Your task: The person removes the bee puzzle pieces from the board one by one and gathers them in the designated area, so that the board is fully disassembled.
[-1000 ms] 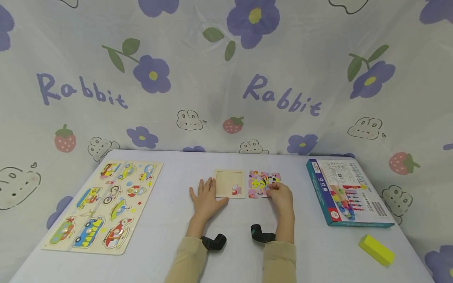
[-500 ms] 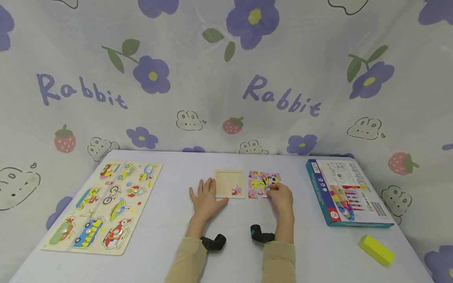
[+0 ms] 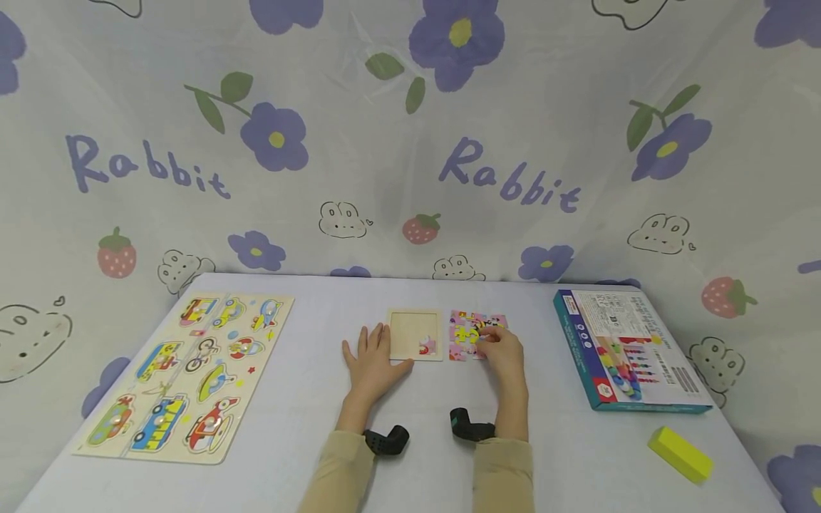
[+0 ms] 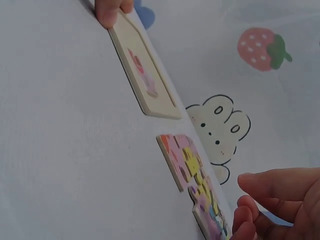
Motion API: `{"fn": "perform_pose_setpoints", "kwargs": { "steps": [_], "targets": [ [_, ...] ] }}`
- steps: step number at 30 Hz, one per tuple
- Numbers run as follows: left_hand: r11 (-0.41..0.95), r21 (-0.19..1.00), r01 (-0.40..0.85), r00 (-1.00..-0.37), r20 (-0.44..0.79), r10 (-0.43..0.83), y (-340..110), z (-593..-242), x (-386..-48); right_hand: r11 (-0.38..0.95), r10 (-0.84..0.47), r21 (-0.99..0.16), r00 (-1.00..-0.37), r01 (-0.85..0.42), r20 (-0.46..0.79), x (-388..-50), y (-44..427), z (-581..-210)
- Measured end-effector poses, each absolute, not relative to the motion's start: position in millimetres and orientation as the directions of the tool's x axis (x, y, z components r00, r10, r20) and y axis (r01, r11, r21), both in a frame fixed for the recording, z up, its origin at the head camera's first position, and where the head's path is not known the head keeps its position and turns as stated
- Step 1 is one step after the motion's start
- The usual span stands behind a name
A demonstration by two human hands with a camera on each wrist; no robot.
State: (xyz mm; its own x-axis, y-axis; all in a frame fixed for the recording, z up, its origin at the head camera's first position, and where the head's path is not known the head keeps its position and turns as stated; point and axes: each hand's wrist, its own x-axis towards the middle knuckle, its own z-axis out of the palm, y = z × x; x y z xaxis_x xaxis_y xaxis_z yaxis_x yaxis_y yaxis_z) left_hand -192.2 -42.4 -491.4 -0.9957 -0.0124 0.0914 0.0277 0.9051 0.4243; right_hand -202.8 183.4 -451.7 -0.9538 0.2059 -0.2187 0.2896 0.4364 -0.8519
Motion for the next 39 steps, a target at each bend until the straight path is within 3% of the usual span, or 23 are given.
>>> {"fn": "perform_pose_setpoints", "kwargs": {
  "steps": [16, 30, 39],
  "targets": [
    [0.915, 0.403, 0.026, -0.995, 0.097, -0.014, -43, -492, -193, 0.467, 0.062, -0.88, -0.996, 0.08, -0.058, -212, 135, -452],
    [0.907, 0.416, 0.064, -0.991, 0.135, 0.008, -44, -494, -191, 0.713, -0.112, -0.695, -0.994, -0.093, 0.018, -213, 111, -463],
    [0.895, 0.432, 0.111, -0.983, 0.178, 0.036, -44, -495, -191, 0.782, -0.102, -0.618, -0.995, -0.083, 0.004, -209, 106, -461]
  ]
}}
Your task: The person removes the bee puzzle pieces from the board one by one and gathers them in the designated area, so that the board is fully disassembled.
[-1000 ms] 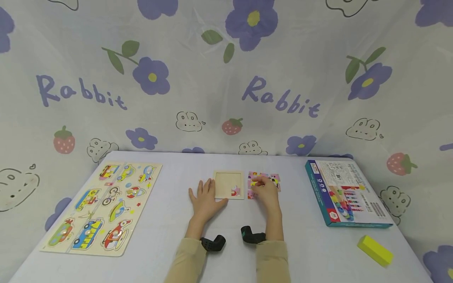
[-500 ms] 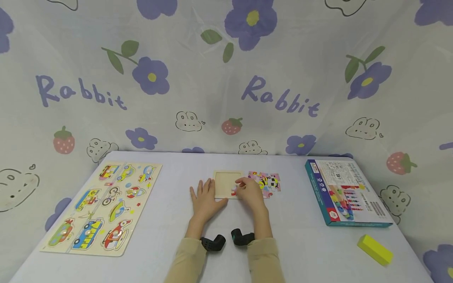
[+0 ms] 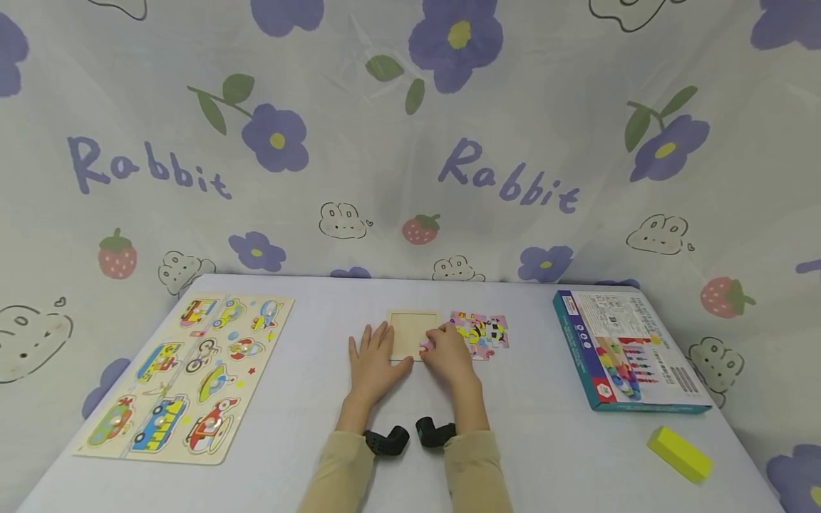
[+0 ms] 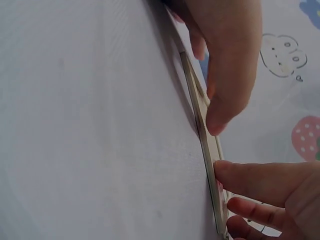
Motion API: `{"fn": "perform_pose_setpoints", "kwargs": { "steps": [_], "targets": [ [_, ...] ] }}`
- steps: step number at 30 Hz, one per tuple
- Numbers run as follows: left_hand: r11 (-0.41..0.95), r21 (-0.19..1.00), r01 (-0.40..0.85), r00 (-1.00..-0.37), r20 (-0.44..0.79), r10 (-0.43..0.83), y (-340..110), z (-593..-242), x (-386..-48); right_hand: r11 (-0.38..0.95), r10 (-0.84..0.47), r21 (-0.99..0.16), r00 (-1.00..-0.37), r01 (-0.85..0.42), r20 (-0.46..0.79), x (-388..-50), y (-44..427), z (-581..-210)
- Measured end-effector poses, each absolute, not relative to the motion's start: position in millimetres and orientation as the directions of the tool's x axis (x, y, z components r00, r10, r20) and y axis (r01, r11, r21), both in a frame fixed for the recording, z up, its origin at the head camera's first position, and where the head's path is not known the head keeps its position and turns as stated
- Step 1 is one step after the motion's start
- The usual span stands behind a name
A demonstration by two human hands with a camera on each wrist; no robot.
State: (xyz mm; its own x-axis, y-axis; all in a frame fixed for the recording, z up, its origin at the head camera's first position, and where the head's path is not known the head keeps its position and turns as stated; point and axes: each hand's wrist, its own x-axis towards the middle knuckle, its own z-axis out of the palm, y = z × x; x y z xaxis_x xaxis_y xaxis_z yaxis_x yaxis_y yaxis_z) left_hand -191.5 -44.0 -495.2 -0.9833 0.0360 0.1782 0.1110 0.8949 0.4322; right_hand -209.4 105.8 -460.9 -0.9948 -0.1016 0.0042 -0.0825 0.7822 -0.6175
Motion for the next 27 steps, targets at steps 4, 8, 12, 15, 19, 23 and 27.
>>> {"fn": "perform_pose_setpoints", "kwargs": {
  "steps": [4, 8, 12, 15, 19, 23, 27],
  "targets": [
    [0.898, 0.424, 0.12, -0.982, 0.182, 0.045, -43.8, -495.7, -192.0, 0.79, -0.103, -0.607, -0.995, -0.082, -0.001, -209.8, 106.0, -462.1],
    [0.898, 0.425, 0.117, -0.984, 0.174, 0.046, -43.6, -495.5, -191.9, 0.781, -0.103, -0.619, -0.995, -0.082, 0.002, -210.5, 107.8, -463.6],
    [0.899, 0.423, 0.115, -0.985, 0.167, 0.048, -43.6, -495.3, -191.7, 0.761, -0.105, -0.644, -0.994, -0.085, 0.008, -210.8, 108.6, -463.2],
    [0.9, 0.421, 0.116, -0.985, 0.165, 0.05, -43.5, -495.1, -191.7, 0.749, -0.118, -0.654, -0.993, -0.105, 0.024, -211.9, 109.1, -462.9],
    [0.903, 0.414, 0.115, -0.985, 0.165, 0.05, -43.5, -495.5, -192.2, 0.728, -0.131, -0.674, -0.99, -0.125, 0.042, -213.4, 109.7, -462.7],
    [0.904, 0.412, 0.114, -0.985, 0.164, 0.049, -43.8, -495.8, -192.3, 0.705, -0.12, -0.701, -0.992, -0.106, 0.029, -213.6, 110.3, -462.8],
    [0.903, 0.414, 0.112, -0.986, 0.158, 0.05, -43.8, -495.7, -192.4, 0.679, -0.107, -0.73, -0.994, -0.078, 0.008, -214.1, 110.8, -462.9]
  ]
}}
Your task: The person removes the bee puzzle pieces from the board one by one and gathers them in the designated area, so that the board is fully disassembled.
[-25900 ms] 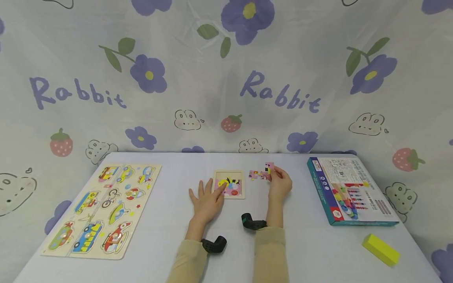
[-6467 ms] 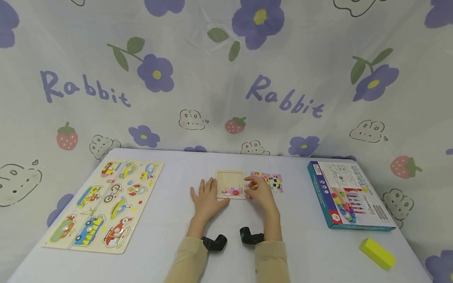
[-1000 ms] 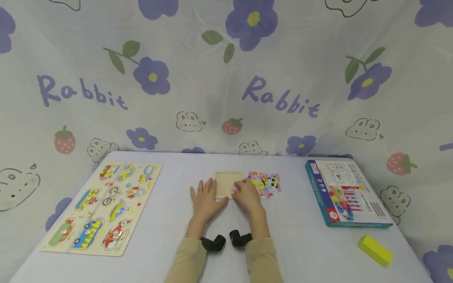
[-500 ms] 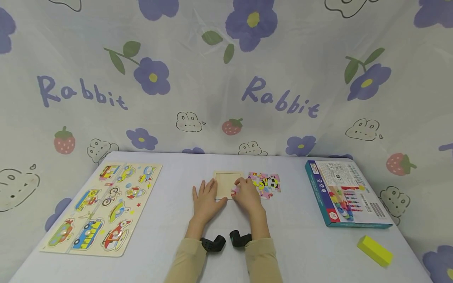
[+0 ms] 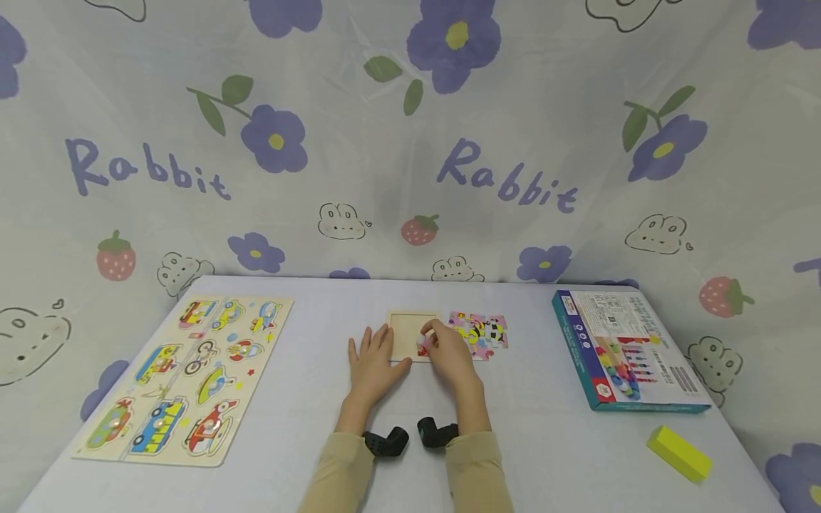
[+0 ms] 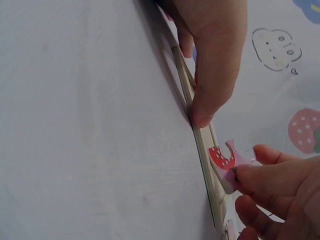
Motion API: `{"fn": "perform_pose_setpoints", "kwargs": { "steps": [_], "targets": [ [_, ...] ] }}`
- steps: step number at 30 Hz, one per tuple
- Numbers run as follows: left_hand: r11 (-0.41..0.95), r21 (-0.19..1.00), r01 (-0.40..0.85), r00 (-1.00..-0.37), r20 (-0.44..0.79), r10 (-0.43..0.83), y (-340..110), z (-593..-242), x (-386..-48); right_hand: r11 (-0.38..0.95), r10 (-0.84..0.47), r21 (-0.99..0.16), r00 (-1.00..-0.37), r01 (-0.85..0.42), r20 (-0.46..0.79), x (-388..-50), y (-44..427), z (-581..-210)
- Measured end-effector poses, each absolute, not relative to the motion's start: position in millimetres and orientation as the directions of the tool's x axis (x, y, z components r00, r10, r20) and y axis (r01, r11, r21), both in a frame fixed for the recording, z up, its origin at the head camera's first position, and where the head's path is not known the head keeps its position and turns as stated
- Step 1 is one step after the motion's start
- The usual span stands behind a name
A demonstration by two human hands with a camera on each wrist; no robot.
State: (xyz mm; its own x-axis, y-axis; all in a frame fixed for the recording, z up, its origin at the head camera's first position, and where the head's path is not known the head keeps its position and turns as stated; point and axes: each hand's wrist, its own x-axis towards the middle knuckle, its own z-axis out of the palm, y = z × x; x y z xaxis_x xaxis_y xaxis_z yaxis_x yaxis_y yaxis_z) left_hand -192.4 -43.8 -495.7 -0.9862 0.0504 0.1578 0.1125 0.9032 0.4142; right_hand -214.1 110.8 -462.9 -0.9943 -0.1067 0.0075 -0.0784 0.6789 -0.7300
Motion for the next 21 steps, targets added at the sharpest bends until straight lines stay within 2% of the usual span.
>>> {"fn": "perform_pose_setpoints", "kwargs": {
  "steps": [13, 21],
  "targets": [
    [0.905, 0.411, 0.113, -0.986, 0.161, 0.05, -45, -496, -193, 0.585, -0.081, -0.81, -0.996, -0.023, -0.03, -211, 117, -455],
    [0.901, 0.42, 0.108, -0.987, 0.151, 0.048, -45, -496, -192, 0.538, -0.053, -0.842, -0.999, -0.021, -0.009, -212, 134, -457]
  ]
}}
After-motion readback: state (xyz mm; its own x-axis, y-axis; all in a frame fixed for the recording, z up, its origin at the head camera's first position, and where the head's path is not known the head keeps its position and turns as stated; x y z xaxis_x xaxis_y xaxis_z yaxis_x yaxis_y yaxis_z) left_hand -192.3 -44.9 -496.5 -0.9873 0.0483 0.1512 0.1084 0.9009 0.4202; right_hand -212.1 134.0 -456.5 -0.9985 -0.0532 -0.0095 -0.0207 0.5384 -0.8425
